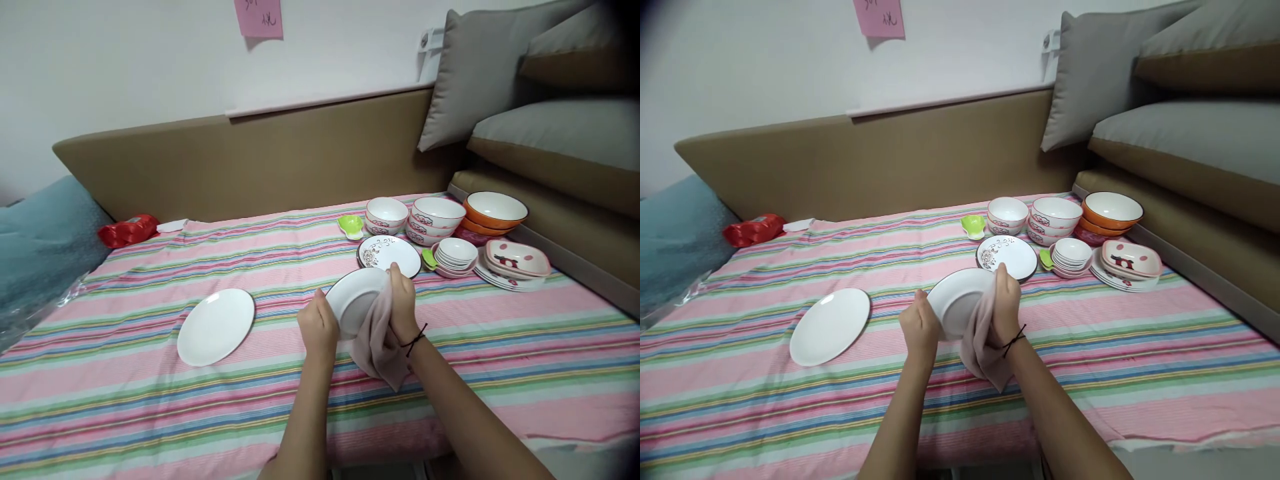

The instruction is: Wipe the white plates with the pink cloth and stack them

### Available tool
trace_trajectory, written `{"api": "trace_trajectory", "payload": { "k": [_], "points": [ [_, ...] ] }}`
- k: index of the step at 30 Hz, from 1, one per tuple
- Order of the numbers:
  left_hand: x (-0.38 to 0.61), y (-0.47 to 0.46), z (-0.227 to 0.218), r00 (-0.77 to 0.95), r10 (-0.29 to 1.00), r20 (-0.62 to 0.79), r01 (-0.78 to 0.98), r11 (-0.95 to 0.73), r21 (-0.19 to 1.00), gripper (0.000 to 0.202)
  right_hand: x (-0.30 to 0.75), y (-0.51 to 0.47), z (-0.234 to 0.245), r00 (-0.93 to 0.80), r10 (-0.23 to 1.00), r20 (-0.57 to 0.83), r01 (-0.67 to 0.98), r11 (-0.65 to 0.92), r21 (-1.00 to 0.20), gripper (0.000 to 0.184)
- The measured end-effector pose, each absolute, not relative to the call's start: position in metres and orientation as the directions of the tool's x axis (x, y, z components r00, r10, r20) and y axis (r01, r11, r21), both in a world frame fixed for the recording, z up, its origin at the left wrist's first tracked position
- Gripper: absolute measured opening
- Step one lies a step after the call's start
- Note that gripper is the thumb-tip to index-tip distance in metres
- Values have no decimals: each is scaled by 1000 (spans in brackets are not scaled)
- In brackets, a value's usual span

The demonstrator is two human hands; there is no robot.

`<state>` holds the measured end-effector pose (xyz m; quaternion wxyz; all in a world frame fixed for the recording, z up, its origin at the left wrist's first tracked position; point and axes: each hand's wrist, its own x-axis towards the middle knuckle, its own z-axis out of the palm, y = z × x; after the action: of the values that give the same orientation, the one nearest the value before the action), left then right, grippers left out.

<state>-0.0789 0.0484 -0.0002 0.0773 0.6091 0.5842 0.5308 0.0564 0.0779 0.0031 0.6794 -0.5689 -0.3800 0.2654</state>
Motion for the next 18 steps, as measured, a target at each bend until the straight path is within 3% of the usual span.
{"api": "trace_trajectory", "payload": {
  "k": [2, 5, 8, 10, 12, 15, 18],
  "points": [
    [-86, 51, -1, -148, 767, 624, 713, -355, 605, 44, 53, 74, 9, 463, 806, 368, 302, 247, -921, 48],
    [-89, 50, -1, -49, 738, 673, 784, -389, 483, 44, 51, 67, 19, 162, 757, 633, 667, 388, -636, 45],
    [-86, 47, 2, -28, 763, 645, 784, -383, 488, 44, 50, 63, 24, 39, 716, 697, 773, 421, -475, 43],
    [-83, 46, 4, -57, 816, 575, 748, -346, 566, 43, 52, 64, 21, 93, 755, 649, 775, 354, -524, 46],
    [-78, 47, 6, -154, 874, 461, 644, -265, 718, 43, 57, 67, 14, 222, 795, 564, 744, 235, -625, 50],
    [-69, 52, 0, -349, 922, 167, 300, -59, 952, 45, 69, 74, 0, 437, 783, 443, 659, 56, -750, 55],
    [-59, 59, -11, -419, 906, -62, 67, 99, 993, 46, 76, 79, -8, 507, 776, 375, 596, -1, -803, 56]
  ]
}}
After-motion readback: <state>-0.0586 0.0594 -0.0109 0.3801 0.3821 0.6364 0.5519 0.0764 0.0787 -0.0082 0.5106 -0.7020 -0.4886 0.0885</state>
